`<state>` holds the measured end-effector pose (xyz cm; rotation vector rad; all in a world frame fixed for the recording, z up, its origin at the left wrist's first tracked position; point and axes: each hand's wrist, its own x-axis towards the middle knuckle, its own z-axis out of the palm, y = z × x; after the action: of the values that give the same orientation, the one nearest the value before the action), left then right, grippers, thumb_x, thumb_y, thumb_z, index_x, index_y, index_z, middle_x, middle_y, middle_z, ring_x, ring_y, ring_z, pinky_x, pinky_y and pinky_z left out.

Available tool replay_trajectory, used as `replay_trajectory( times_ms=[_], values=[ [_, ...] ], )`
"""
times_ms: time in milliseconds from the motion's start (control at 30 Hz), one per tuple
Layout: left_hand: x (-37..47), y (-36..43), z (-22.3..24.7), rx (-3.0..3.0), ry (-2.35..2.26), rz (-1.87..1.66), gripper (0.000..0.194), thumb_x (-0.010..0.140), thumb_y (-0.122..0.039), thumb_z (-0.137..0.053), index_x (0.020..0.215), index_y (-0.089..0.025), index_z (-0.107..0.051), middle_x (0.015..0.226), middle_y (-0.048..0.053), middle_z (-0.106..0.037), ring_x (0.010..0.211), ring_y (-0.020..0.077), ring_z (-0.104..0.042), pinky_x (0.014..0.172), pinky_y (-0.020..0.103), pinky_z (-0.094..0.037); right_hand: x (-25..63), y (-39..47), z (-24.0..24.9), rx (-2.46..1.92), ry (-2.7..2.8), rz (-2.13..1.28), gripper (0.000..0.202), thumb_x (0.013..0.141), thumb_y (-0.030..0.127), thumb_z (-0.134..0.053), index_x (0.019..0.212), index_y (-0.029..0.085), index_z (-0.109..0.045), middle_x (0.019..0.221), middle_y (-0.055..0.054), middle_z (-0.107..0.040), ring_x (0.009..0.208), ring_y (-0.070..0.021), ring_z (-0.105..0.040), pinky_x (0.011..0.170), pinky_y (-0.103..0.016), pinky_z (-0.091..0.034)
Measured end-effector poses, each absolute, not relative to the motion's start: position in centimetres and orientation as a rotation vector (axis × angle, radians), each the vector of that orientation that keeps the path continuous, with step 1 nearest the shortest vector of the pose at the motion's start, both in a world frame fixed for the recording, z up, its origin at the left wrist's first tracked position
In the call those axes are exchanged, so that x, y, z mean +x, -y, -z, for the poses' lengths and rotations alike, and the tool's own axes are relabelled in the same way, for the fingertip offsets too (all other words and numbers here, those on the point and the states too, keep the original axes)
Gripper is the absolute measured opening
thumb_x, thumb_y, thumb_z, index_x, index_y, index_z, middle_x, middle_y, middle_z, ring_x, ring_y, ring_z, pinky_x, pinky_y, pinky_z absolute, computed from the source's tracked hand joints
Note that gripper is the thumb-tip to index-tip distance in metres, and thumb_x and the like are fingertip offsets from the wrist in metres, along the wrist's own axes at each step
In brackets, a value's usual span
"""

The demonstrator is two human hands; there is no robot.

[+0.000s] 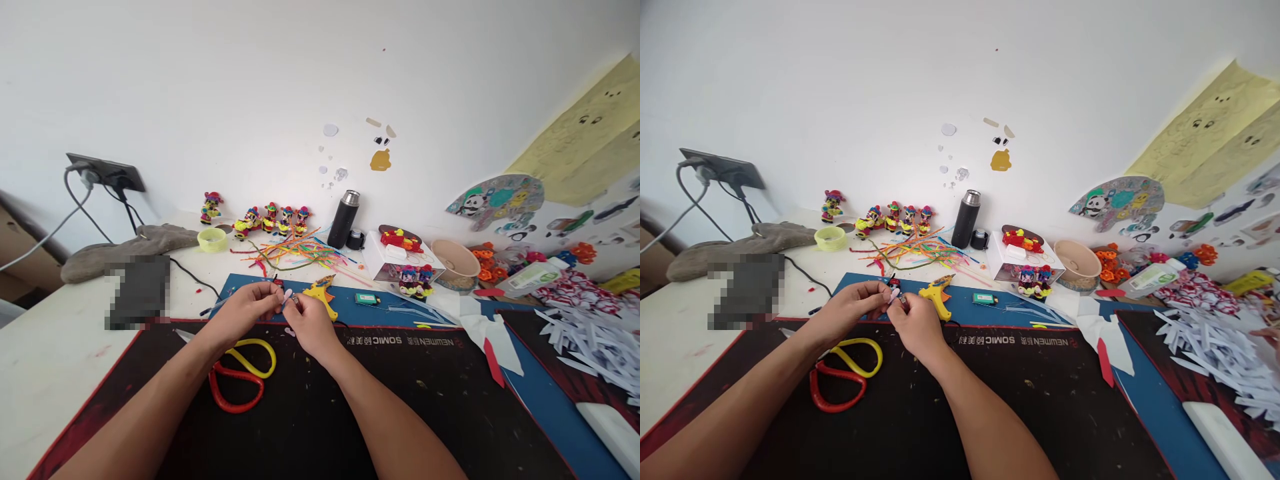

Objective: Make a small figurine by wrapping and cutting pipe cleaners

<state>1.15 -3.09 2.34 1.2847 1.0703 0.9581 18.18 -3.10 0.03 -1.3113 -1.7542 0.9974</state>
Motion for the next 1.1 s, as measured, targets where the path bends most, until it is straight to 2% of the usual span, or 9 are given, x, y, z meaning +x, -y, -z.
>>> replay_trajectory(
  times_ms=[267,800,1100],
  values=[
    [1.12,3.01,-2.19,1.282,-1.082,-0.945,0.033,0.079,-0.051,-0.075,0.079,-0.019,-0.069,0.069,-0.003,-0.059,0.062,0.0136,-0.045,0.061,0.026,-0.036,18.20,3.15,-0.13,-1.366,1.766,-0.968,0.034,0.091,0.036,-0.055,0.063,0.022,-0.042,0.056,0.006,-0.042,0.054,-0.0115,-0.035,0.053,-0.028,-0.024],
    [1.37,2.97,-2.34,1.241,-1.110,-0.984,0.036,0.072,-0.053,-0.078,0.075,-0.018,-0.068,0.066,-0.003,-0.060,0.060,0.0130,-0.045,0.059,0.026,-0.036,17.92,3.30,0.29,-1.377,1.801,-0.997,0.028,0.092,0.029,-0.058,0.067,0.021,-0.050,0.059,0.004,-0.054,0.053,-0.0118,-0.043,0.053,-0.028,-0.025],
    [1.24,2.96,-2.09,1.257,-1.104,-0.977,0.035,0.074,-0.052,-0.078,0.078,-0.018,-0.069,0.067,-0.003,-0.058,0.061,0.0123,-0.043,0.059,0.025,-0.034,17.86,3.46,0.29,-1.373,1.820,-0.972,0.030,0.090,0.028,-0.059,0.064,0.021,-0.046,0.055,0.006,-0.045,0.053,-0.0109,-0.036,0.052,-0.028,-0.023]
  ],
)
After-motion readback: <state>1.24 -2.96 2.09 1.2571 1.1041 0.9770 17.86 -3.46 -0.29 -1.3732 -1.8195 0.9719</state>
